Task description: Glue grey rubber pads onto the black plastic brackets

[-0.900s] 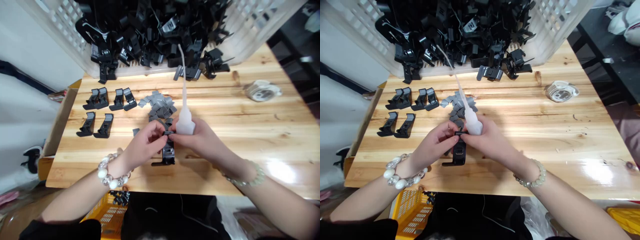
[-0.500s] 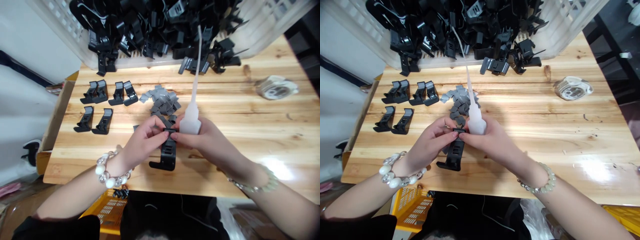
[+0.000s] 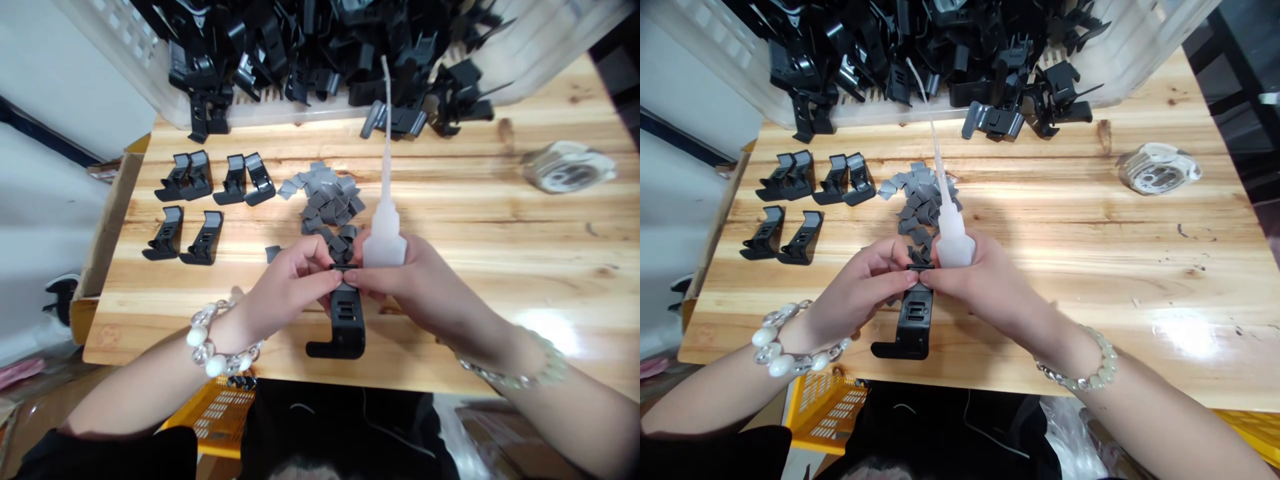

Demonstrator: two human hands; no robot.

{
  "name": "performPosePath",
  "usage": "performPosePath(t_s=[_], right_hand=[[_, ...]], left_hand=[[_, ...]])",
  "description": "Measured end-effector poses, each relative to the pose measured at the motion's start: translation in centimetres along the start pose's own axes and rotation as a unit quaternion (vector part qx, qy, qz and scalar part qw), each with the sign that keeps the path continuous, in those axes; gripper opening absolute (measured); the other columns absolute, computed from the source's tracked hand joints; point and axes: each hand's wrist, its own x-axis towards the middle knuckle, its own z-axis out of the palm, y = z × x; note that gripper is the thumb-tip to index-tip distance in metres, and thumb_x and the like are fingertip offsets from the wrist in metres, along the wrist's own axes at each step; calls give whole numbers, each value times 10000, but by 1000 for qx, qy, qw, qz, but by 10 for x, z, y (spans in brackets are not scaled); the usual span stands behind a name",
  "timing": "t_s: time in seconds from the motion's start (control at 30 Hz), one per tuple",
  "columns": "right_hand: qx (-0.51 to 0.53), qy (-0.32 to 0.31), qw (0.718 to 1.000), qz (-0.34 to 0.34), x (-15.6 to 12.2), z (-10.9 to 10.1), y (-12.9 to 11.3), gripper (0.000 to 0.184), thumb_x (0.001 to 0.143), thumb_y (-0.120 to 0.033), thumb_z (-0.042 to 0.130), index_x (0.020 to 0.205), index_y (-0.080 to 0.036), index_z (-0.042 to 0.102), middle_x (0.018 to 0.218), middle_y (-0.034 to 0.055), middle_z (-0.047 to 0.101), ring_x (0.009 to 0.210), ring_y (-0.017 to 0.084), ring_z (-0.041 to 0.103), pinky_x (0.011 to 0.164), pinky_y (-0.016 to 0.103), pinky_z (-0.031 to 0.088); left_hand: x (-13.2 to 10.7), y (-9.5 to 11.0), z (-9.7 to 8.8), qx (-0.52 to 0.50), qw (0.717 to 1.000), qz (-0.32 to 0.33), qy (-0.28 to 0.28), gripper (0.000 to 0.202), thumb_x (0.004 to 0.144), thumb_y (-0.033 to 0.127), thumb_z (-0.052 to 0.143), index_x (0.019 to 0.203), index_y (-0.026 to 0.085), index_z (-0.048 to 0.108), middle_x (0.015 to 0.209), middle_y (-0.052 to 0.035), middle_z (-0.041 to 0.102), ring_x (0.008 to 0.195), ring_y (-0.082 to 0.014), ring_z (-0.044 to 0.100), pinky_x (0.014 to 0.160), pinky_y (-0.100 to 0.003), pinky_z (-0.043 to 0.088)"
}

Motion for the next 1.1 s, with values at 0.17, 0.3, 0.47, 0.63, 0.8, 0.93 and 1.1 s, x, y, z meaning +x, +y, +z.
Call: performPosePath(t_s=[0.17,0.3,0.47,0.63,0.8,0.93,1.1], right_hand=[[0,20,1000,-8,0,3,-2,215,618,-167,725,674,-202,520,566,-42,465,507,90,410,456,253,280],[9,28,999,-21,-2,3,-2,220,624,-151,737,690,-191,531,602,-40,491,542,85,437,485,243,317],[40,-10,999,-4,-3,-2,-2,228,689,-189,763,812,-197,571,606,-52,519,518,79,455,459,223,326],[99,-26,994,-28,-1,-6,-3,236,709,-169,771,845,-191,579,647,-48,574,509,69,489,475,216,363],[106,-22,994,-28,0,-5,-2,247,708,-161,781,857,-191,586,651,-51,580,514,66,502,491,212,381],[111,-24,993,-30,0,-7,-2,194,757,-225,759,866,-196,602,679,-27,594,583,90,533,508,216,405],[84,-3,996,-36,3,-9,-3,151,773,-247,743,832,-188,617,736,10,625,654,113,560,529,223,418]], left_hand=[[1,-2,0,-4,1000,12,2,192,800,191,652,735,197,472,571,77,568,511,-76,568,428,-163,353],[1,-2,1,2,1000,12,3,193,808,194,652,742,197,471,583,75,573,510,-76,567,433,-166,366],[0,2,2,-33,999,23,14,182,846,196,634,766,197,470,580,84,580,509,-57,561,471,-151,415],[-1,2,1,-41,998,14,41,123,863,212,627,879,208,505,681,55,671,594,-74,627,576,-171,504],[2,0,0,-52,999,-7,16,184,854,235,667,879,204,487,722,34,700,628,-90,661,594,-177,515],[3,0,-2,-78,997,-11,7,173,845,226,689,900,197,528,778,10,729,768,-133,711,672,-214,555],[4,1,-6,-96,995,-9,2,171,826,267,729,959,182,663,840,-7,742,813,-138,711,728,-231,572]])
